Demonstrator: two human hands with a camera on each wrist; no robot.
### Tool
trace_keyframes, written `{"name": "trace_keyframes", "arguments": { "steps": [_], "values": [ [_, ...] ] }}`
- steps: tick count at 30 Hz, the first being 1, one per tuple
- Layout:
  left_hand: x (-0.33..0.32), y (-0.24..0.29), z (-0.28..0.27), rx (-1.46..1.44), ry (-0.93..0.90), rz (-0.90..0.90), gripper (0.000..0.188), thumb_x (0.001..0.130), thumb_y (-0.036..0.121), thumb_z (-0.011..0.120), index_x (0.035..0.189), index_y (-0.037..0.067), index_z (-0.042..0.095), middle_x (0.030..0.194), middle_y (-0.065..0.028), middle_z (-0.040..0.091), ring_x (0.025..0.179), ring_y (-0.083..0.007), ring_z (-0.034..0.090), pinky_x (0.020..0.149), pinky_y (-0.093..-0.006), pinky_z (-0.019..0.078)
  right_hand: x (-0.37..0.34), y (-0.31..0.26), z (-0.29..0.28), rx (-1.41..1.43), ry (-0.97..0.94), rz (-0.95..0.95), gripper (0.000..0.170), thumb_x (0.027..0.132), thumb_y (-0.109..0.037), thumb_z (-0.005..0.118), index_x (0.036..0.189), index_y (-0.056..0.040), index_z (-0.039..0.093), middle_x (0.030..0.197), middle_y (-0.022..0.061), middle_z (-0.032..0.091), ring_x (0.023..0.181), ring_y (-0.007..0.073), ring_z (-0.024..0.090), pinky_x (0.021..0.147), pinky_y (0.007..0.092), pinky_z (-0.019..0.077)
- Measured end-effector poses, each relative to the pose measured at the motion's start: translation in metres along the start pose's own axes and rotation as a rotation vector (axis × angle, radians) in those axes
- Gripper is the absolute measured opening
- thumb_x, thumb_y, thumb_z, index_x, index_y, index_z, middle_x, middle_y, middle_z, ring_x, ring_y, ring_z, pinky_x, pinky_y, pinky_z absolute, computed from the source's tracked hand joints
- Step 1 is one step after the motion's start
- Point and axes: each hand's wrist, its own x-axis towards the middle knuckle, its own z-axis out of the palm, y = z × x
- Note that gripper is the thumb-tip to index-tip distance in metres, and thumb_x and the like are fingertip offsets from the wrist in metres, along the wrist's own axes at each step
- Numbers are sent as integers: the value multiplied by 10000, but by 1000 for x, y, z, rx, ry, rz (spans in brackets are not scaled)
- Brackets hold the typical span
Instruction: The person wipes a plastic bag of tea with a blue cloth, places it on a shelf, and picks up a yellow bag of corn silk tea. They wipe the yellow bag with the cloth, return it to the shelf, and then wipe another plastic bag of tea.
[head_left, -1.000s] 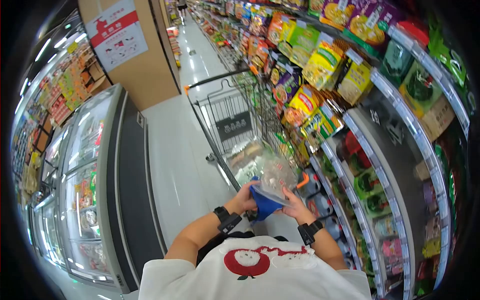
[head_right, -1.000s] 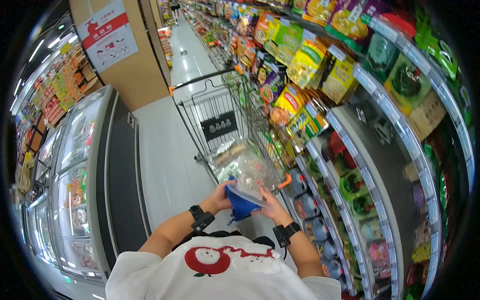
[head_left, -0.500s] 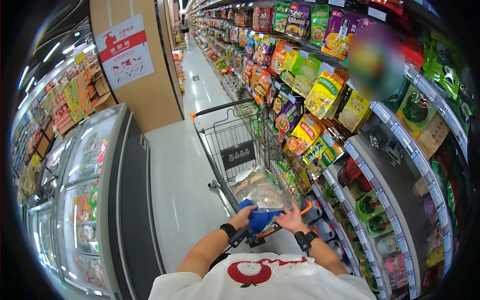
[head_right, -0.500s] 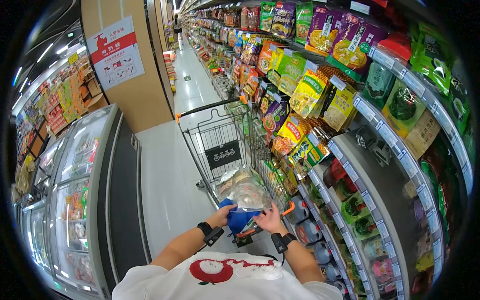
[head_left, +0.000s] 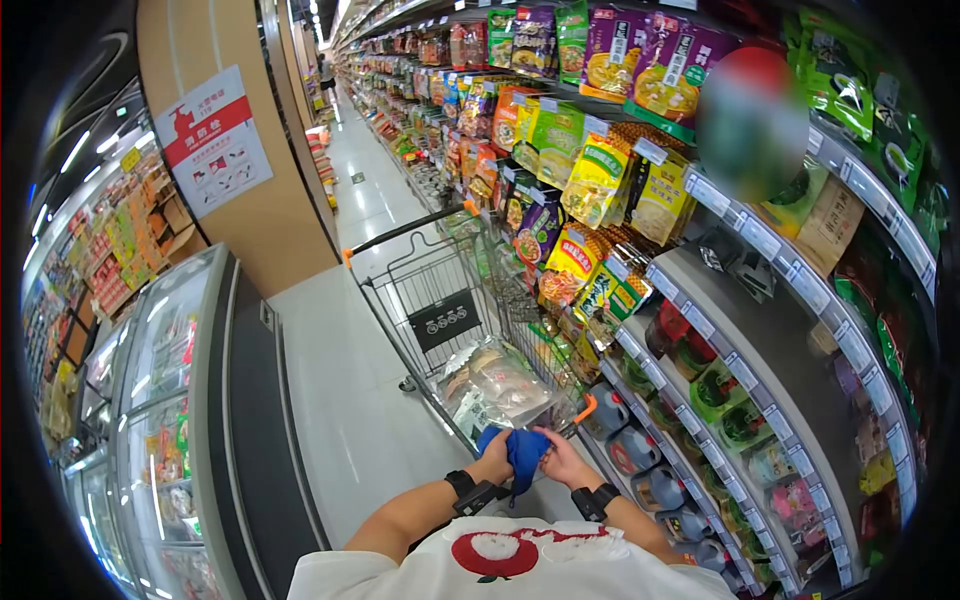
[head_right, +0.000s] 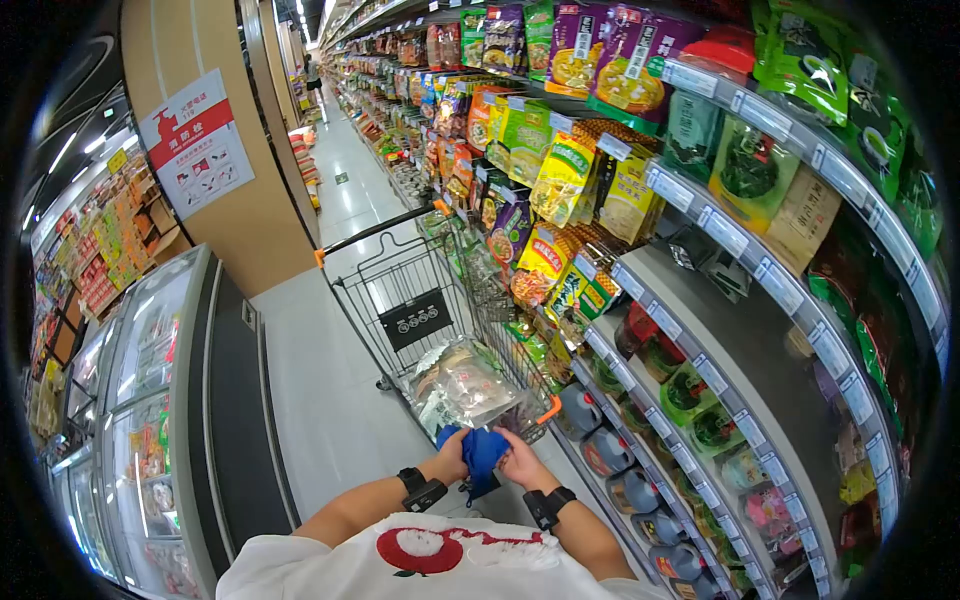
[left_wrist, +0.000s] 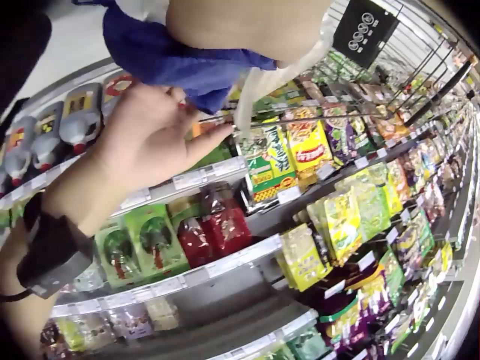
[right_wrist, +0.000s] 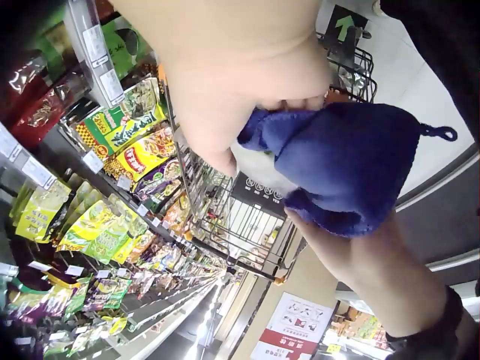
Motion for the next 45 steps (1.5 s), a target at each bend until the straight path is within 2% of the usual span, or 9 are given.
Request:
{"name": "trace_keyframes", "arguments": {
  "steps": [2,9,11,15,21,24,33,40,45],
  "values": [
    [11,-25,1,22,-7,-46,332,910,320,448,1016,38,589,996,-103,637,887,-273,610,887,-423,457,-20,4,-1,-10,-28,-63,268,909,-191,504,1167,-120,513,1118,77,583,989,245,591,811,392,495],
    [4,-115,35,292,-53,-223,255,871,236,506,1021,43,577,988,-100,637,881,-272,609,876,-432,464,-139,14,-45,-78,134,-147,338,887,-156,532,1222,-168,480,1107,50,571,947,196,593,789,404,497],
    [-17,-150,48,656,-284,38,242,877,227,507,1026,49,575,979,-93,632,872,-260,613,840,-393,490,-166,23,-79,-8,162,-245,392,856,-126,579,1229,-180,473,1110,30,564,947,175,585,769,386,502],
    [-1,-230,78,554,-260,-290,237,898,234,498,1034,56,575,990,-87,626,858,-238,617,802,-375,510,-250,38,-129,17,258,-443,418,831,-90,608,1217,-186,482,1096,25,563,948,175,584,751,372,511],
    [-45,-334,147,875,-462,-54,304,887,251,558,1111,47,531,1025,-78,608,893,-187,604,783,-322,504,-370,47,-166,-7,450,-702,400,798,-22,618,1161,-152,514,1027,33,579,865,140,591,672,261,488],
    [-55,-376,174,983,-624,73,349,869,233,594,1145,38,504,1030,-74,595,902,-170,591,782,-314,493,-419,48,-187,-151,580,-832,330,804,-33,611,1117,-109,539,981,30,598,886,141,595,725,285,513],
    [-90,-387,315,1061,-913,547,410,807,97,647,1173,13,484,1057,-86,570,944,-174,557,815,-301,467,-545,-16,-209,-391,858,-1172,169,823,-81,594,976,-9,583,787,45,623,688,101,588,625,240,476],
    [-86,-389,429,906,-1006,317,417,784,74,629,1173,30,485,1059,-84,557,961,-183,550,837,-304,462,-596,-83,-211,-449,951,-1397,138,831,-32,557,962,7,575,801,54,618,689,106,597,638,235,490],
    [-75,-393,516,1164,-1103,126,290,777,80,614,1057,8,581,1000,-108,609,936,-177,577,766,-298,482,-629,-142,-209,-484,1046,-1520,156,821,-36,559,967,18,572,793,43,612,673,90,590,600,228,480]
  ]
}}
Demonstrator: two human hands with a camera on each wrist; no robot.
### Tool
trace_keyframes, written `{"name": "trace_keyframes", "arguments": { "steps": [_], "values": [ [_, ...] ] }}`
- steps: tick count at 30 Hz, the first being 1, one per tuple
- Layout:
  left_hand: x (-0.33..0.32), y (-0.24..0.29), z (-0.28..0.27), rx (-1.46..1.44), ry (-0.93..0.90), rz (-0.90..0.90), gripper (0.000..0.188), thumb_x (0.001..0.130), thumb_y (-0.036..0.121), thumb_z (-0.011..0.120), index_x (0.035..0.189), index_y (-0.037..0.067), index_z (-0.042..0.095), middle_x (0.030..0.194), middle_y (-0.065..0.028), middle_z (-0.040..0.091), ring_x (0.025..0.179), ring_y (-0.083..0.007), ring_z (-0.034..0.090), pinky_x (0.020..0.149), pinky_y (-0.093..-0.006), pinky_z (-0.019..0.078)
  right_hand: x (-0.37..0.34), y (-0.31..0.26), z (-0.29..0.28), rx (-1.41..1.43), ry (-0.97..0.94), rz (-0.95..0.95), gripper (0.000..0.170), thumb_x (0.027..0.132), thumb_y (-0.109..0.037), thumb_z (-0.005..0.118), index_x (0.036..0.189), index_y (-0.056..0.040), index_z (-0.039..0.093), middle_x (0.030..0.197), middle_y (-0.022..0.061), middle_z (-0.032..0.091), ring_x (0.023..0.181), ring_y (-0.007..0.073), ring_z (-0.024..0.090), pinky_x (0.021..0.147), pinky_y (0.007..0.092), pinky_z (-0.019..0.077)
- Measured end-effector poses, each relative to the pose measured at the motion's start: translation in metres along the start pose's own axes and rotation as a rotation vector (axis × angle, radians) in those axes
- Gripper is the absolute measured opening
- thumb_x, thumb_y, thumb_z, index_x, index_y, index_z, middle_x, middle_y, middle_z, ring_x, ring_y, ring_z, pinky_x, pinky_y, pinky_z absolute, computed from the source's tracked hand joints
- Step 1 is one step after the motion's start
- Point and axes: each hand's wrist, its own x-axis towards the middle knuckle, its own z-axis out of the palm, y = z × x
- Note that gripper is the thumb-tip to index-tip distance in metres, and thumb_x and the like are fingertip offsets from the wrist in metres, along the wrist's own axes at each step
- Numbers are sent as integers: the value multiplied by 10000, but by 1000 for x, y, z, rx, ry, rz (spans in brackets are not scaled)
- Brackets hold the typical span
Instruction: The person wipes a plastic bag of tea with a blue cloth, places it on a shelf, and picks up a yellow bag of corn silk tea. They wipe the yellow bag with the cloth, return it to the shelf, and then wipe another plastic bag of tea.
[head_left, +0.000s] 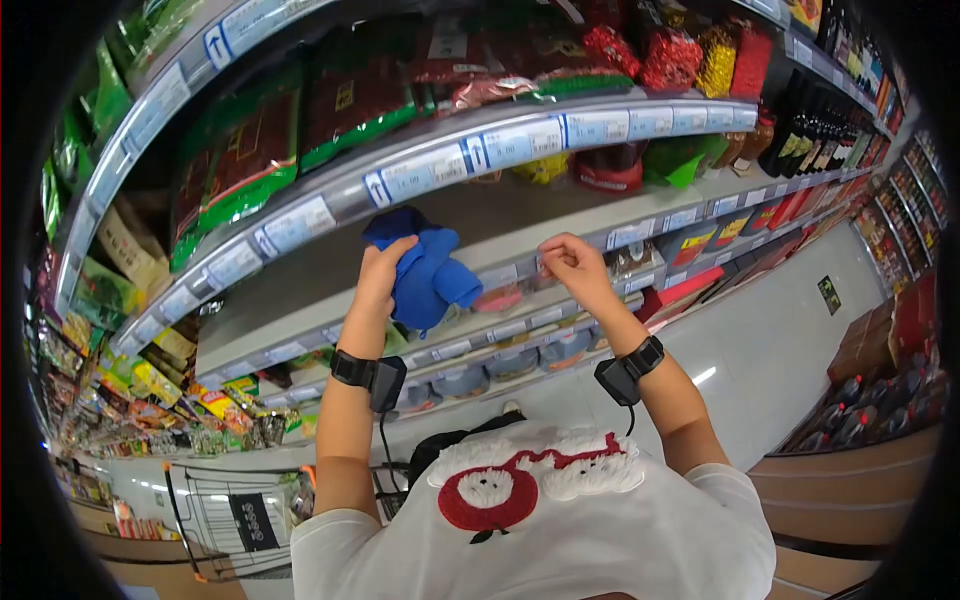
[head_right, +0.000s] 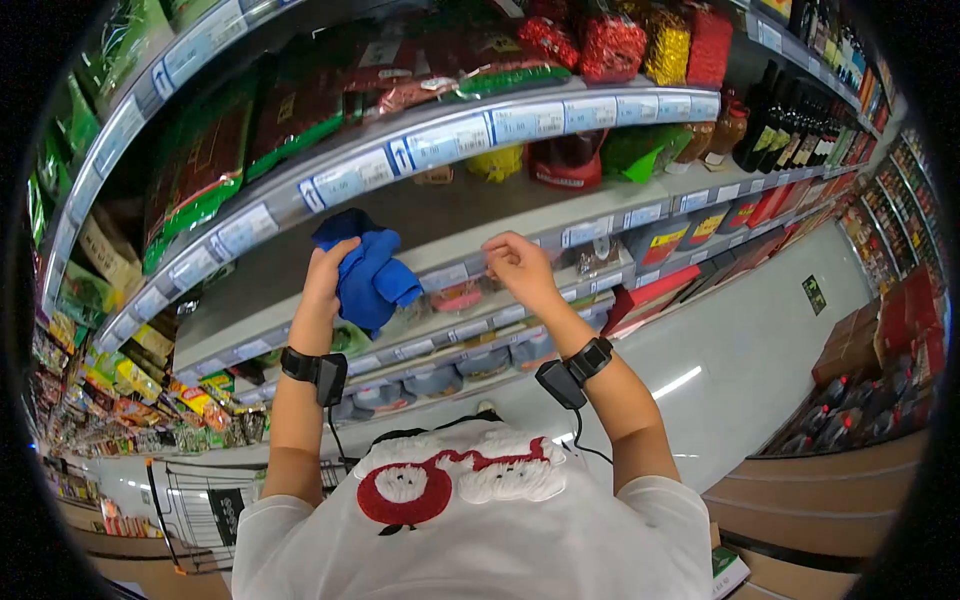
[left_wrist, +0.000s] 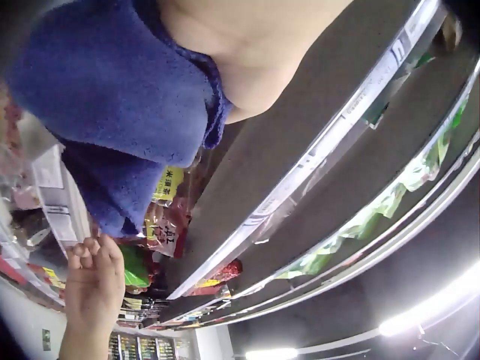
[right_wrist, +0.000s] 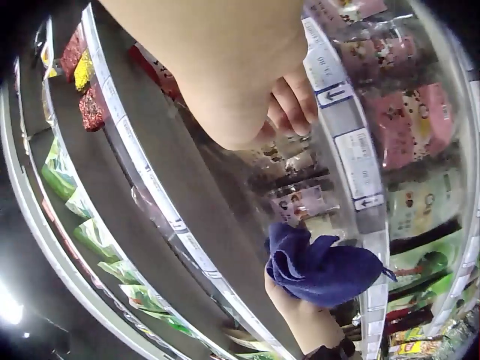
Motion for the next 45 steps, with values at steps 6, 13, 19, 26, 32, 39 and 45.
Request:
{"name": "trace_keyframes", "arguments": {
  "steps": [6,13,19,26,32,39,45],
  "values": [
    [76,11,-13,109,70,-70,385,791,128,642,1144,0,559,1096,-122,602,979,-226,575,853,-314,462,85,6,2,-315,150,-80,305,718,-87,610,1005,10,570,852,125,631,687,152,619,612,272,493],
    [102,32,-56,168,86,-75,394,789,132,648,1150,3,556,1110,-120,595,996,-228,566,869,-316,451,168,74,-6,-718,166,-343,421,776,-233,586,1162,-73,531,1210,186,512,1142,365,453,954,441,369],
    [144,38,-61,226,103,-61,402,788,136,652,1154,5,553,1122,-119,589,1011,-229,557,883,-318,442,161,37,10,-1136,267,-547,368,821,-248,534,1140,-64,540,1218,167,501,1154,350,434,968,459,340],
    [158,33,-61,282,117,-39,411,786,140,658,1160,8,550,1136,-117,581,1028,-231,548,899,-321,431,168,39,10,-1088,239,-436,360,821,-253,537,1127,-63,543,1227,169,493,1161,344,428,965,462,341],
    [147,27,-65,368,151,19,419,785,144,663,1164,10,547,1148,-116,575,1043,-233,540,912,-323,421,167,43,7,-1026,220,-378,354,821,-258,540,1116,-62,546,1235,170,486,1168,340,423,962,465,341],
    [106,-1,-63,797,208,401,428,783,148,668,1170,12,544,1163,-115,568,1060,-235,530,928,-325,410,130,-2,21,-246,223,-15,167,818,-45,525,964,35,541,607,129,584,471,199,599,398,303,470],
    [97,-6,-28,621,-1,257,508,756,147,696,1213,25,511,1229,-99,527,1125,-224,479,987,-332,351,90,-22,2,105,127,129,83,801,-30,576,880,-5,580,677,51,590,468,82,486,412,210,350]
  ]
}}
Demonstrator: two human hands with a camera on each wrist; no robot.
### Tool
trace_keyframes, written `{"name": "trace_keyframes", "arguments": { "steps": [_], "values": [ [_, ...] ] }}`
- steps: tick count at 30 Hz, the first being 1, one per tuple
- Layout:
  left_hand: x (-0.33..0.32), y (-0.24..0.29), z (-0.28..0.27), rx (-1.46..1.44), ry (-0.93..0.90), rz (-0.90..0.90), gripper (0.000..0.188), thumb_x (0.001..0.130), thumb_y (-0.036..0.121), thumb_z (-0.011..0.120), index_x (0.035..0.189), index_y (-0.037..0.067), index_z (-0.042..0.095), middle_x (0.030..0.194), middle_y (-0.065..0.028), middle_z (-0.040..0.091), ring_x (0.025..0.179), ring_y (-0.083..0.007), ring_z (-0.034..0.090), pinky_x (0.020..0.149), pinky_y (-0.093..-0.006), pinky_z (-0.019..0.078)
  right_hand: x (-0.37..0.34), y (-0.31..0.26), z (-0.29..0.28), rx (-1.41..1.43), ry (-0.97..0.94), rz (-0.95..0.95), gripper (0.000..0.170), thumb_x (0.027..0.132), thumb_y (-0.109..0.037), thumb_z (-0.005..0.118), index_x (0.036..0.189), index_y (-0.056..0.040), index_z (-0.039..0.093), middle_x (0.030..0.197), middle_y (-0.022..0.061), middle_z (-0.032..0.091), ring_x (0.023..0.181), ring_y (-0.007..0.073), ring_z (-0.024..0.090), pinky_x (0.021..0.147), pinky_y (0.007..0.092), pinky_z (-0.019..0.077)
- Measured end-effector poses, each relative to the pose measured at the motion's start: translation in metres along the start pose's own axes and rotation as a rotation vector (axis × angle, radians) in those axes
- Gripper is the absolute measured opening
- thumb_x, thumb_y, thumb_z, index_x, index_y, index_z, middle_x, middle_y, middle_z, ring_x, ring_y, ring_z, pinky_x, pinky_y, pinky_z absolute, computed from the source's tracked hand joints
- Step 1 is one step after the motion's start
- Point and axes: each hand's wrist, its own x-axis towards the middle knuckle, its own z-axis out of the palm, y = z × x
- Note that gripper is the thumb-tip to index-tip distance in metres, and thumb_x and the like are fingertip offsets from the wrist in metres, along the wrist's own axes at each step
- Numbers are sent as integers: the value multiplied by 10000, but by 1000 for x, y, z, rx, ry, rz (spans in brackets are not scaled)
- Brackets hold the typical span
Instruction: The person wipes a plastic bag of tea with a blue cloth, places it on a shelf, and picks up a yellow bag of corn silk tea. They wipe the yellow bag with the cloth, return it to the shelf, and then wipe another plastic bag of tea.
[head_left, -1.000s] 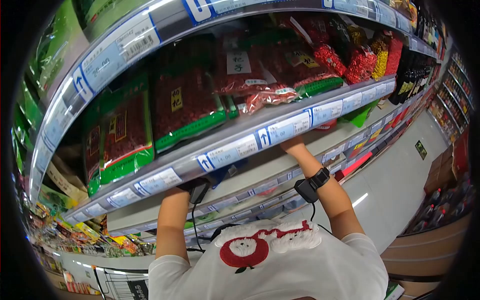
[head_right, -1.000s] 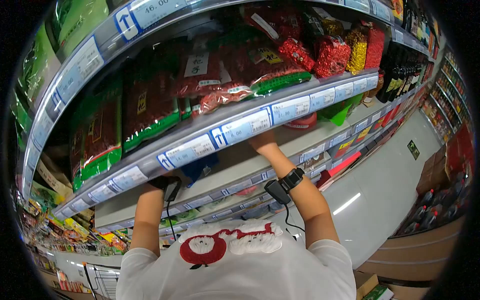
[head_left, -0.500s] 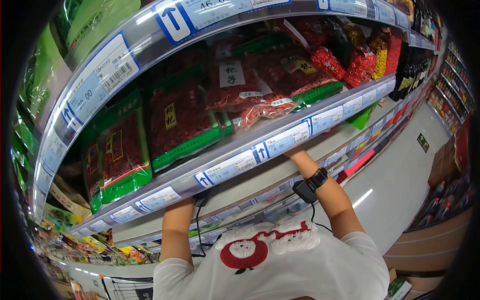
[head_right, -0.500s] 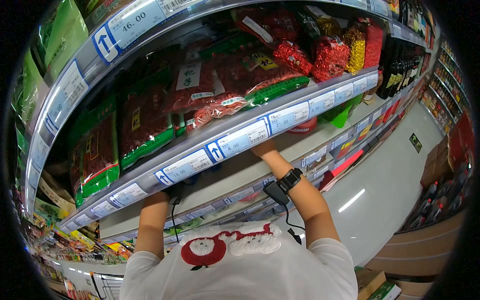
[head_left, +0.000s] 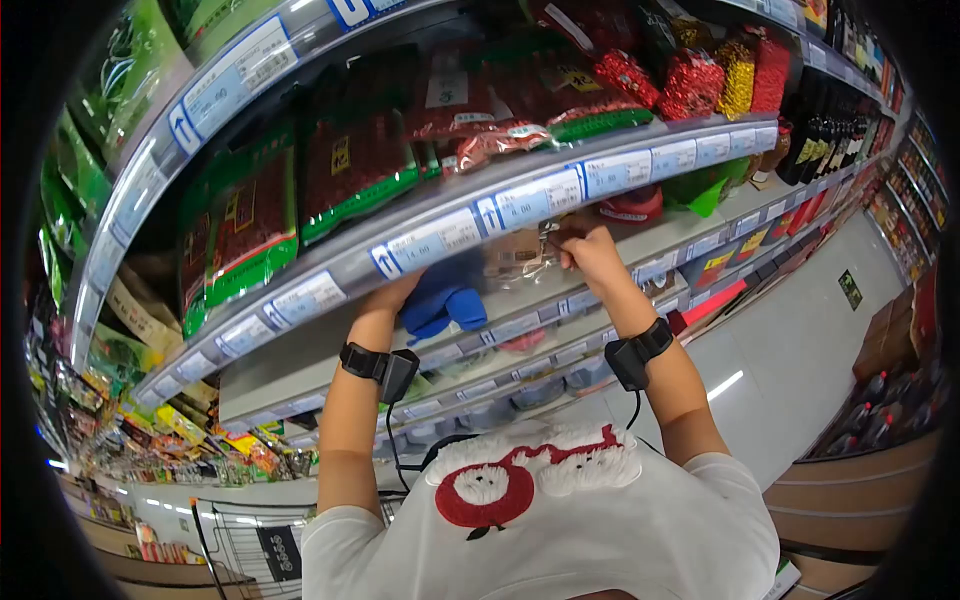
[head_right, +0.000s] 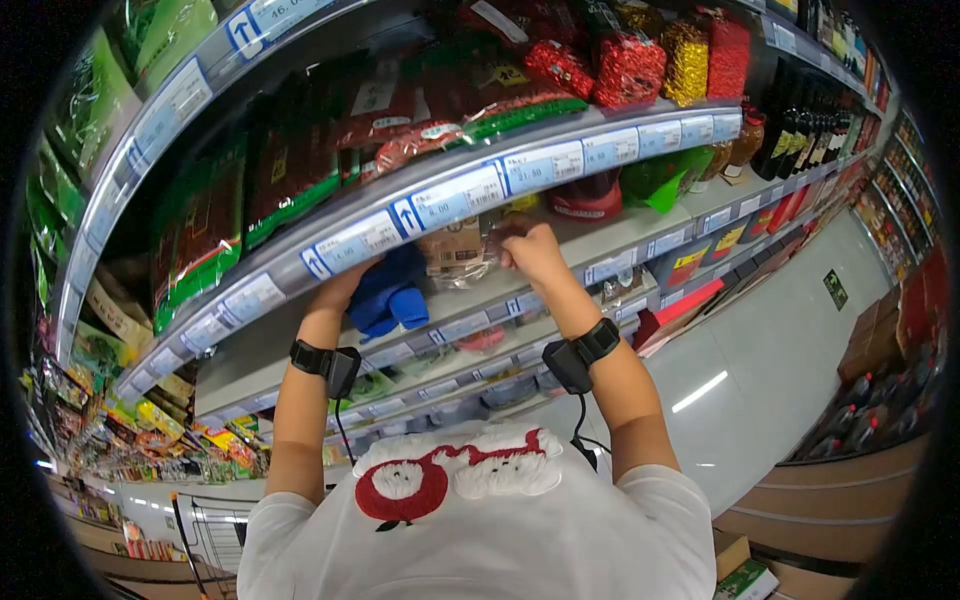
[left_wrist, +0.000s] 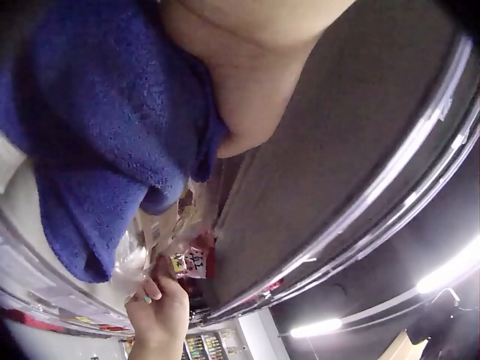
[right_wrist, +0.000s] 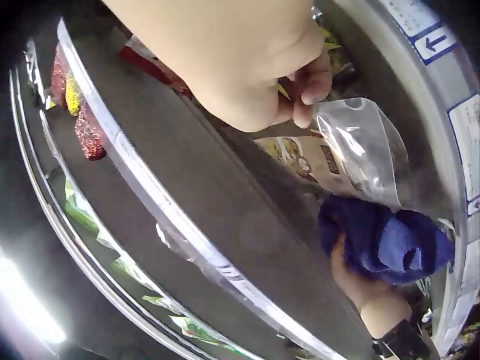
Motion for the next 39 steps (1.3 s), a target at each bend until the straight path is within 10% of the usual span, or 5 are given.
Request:
{"name": "trace_keyframes", "arguments": {
  "steps": [11,16,23,34,39],
  "values": [
    [-155,82,61,-709,-87,-187,343,770,27,597,1106,-8,536,999,-82,612,878,-177,604,786,-303,497,-128,17,-40,606,-46,68,38,871,-82,533,880,-51,552,786,3,555,723,84,521,630,225,427],
    [-237,87,89,-742,-9,-171,341,770,-1,594,1107,1,543,1014,-72,609,913,-169,595,806,-298,488,-204,27,-49,778,-231,349,282,920,-163,458,1177,-47,452,1169,107,528,1073,241,533,878,421,457],
    [-335,112,85,-590,188,-116,308,776,-10,595,1082,-8,566,985,-56,618,868,-141,590,776,-284,482,-276,15,-36,695,-762,530,544,888,-88,512,1365,-119,253,1319,150,409,1190,362,440,803,635,456],
    [-397,139,46,512,838,350,239,702,44,622,941,35,629,1059,-146,561,806,-290,607,735,-322,486,-317,34,9,273,-831,496,502,815,-5,597,1272,-73,400,1115,85,578,942,187,596,635,342,557],
    [-409,152,50,1009,632,235,296,622,119,688,909,69,632,1068,-109,553,834,-288,596,655,-363,502,-325,39,25,272,-881,417,426,840,-45,582,1237,-45,428,1084,69,587,919,158,592,623,318,542]
  ]
}}
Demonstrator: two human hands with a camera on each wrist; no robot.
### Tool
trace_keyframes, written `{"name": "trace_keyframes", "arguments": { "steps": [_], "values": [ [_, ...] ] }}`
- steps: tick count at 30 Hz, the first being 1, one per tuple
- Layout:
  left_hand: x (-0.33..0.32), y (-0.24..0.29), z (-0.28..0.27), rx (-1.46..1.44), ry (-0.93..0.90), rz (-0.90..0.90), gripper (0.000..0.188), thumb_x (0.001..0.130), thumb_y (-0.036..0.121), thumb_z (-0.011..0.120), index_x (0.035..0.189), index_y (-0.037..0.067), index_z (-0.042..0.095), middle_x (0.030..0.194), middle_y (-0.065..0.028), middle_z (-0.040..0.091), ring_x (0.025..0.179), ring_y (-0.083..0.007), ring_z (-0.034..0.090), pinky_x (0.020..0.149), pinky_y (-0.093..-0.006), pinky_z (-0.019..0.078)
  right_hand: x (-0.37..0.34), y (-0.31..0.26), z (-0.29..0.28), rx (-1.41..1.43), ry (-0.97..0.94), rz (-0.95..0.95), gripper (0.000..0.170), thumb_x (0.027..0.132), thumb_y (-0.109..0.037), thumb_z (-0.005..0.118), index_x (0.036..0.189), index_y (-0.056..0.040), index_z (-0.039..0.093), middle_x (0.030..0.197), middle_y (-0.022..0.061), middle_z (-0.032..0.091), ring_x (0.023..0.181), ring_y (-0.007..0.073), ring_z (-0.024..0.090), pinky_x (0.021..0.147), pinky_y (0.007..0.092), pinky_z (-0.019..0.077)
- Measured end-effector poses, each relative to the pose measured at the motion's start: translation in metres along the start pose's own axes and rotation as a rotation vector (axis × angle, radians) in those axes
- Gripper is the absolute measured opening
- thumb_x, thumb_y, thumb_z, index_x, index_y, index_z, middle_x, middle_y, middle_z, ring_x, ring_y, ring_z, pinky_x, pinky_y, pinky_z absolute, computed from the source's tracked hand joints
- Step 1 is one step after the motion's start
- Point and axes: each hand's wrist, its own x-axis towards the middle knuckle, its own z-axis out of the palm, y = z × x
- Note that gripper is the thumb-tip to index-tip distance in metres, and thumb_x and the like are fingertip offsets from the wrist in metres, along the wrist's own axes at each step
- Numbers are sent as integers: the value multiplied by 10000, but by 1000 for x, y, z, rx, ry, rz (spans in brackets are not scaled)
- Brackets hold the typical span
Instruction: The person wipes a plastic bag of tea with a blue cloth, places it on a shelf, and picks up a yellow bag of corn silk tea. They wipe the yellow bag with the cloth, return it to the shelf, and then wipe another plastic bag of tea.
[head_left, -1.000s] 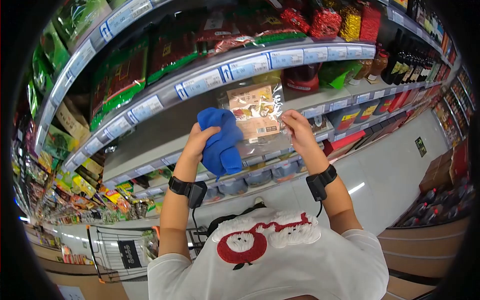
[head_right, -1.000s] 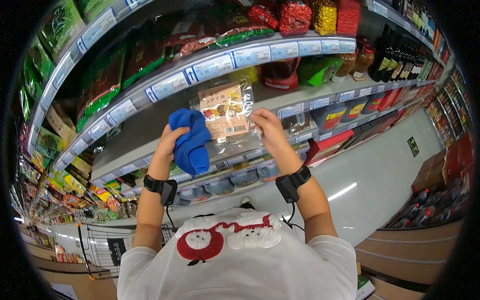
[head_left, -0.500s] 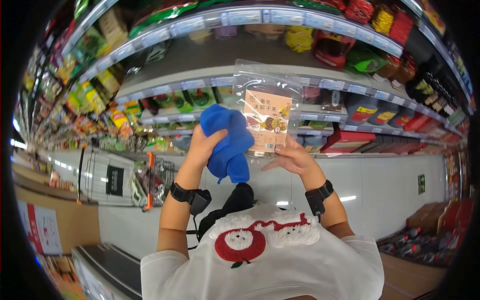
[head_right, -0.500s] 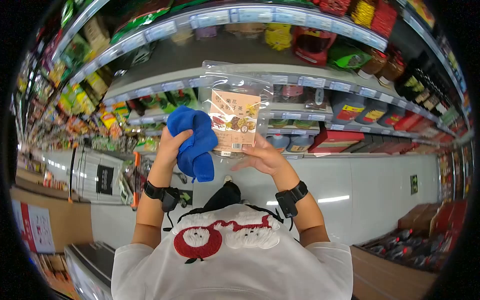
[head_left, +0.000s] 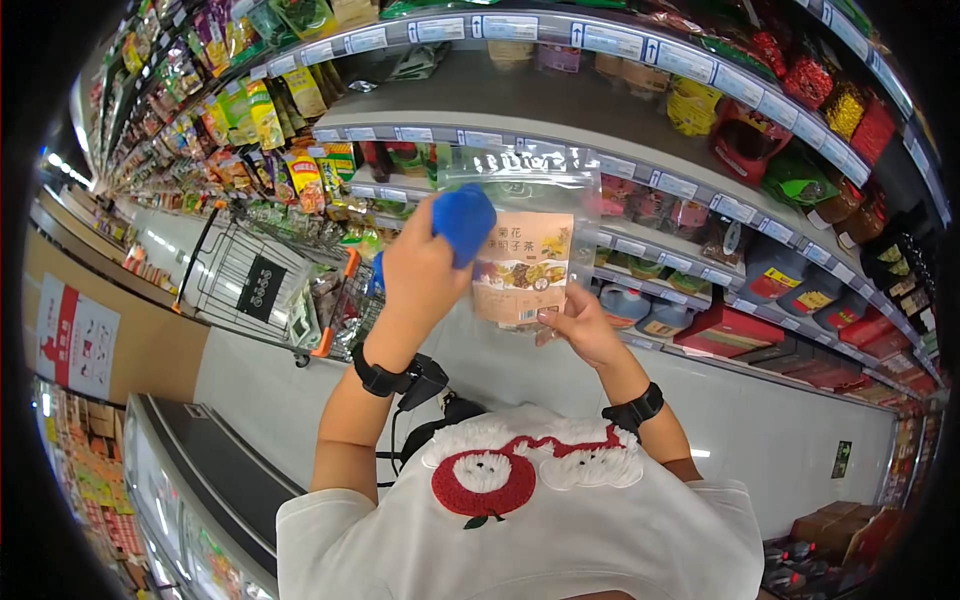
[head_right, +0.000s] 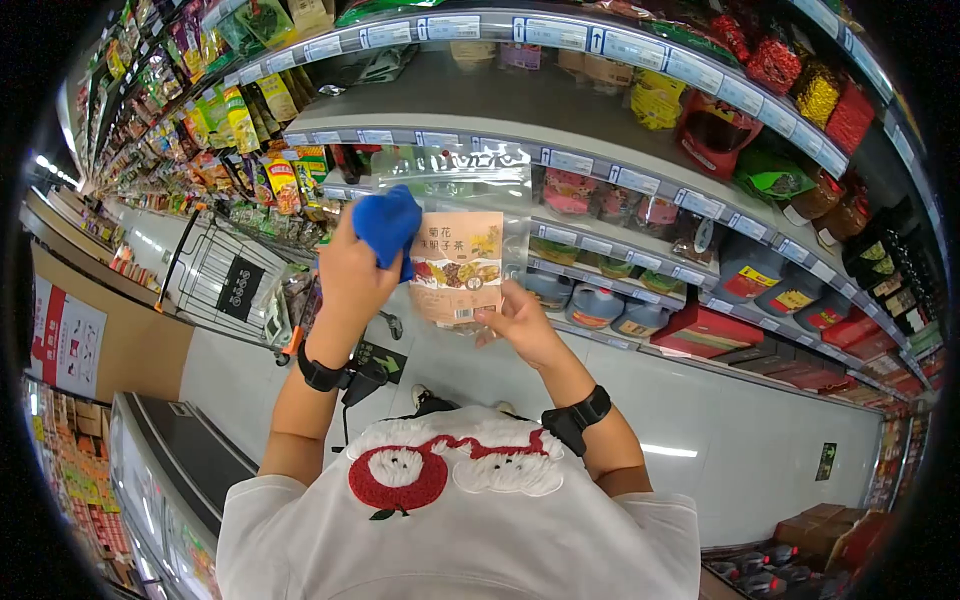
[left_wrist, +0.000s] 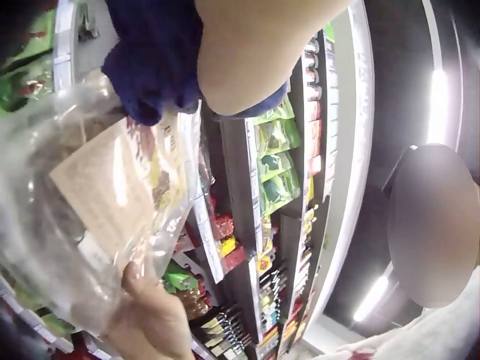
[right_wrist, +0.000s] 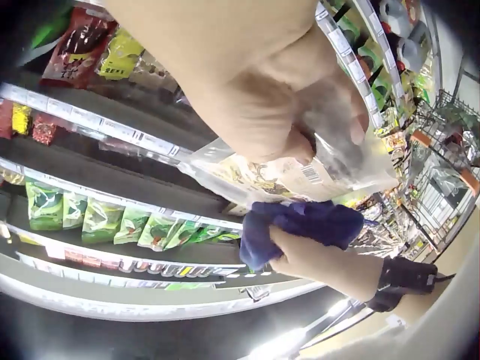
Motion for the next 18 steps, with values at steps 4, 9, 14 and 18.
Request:
{"name": "trace_keyframes", "arguments": {
  "steps": [4,9,14,18],
  "values": [
    [-13,6,4,56,-220,33,313,612,120,680,903,23,619,1093,-163,531,833,-331,582,669,-384,499,6,6,2,-26,96,-78,392,843,-34,570,1212,-18,439,1054,84,598,894,163,599,606,302,538],
    [-38,13,28,-84,-278,137,370,583,91,687,912,-45,588,1087,-168,526,805,-327,591,647,-372,508,8,2,4,56,228,-107,360,846,-14,552,1191,-21,451,1054,87,597,886,169,598,597,303,534],
    [-52,13,39,-154,-316,119,385,577,87,692,917,-55,584,1070,-192,517,797,-335,598,626,-378,512,7,1,8,146,323,-181,371,846,-12,548,1202,-36,447,1086,84,584,913,172,588,596,308,532],
    [-54,6,41,-92,-344,38,392,603,102,686,943,-59,578,1143,-237,495,813,-362,598,641,-396,514,5,-1,5,166,329,-172,384,844,-18,555,1211,-45,443,1088,84,583,910,173,589,585,306,531]
  ]
}}
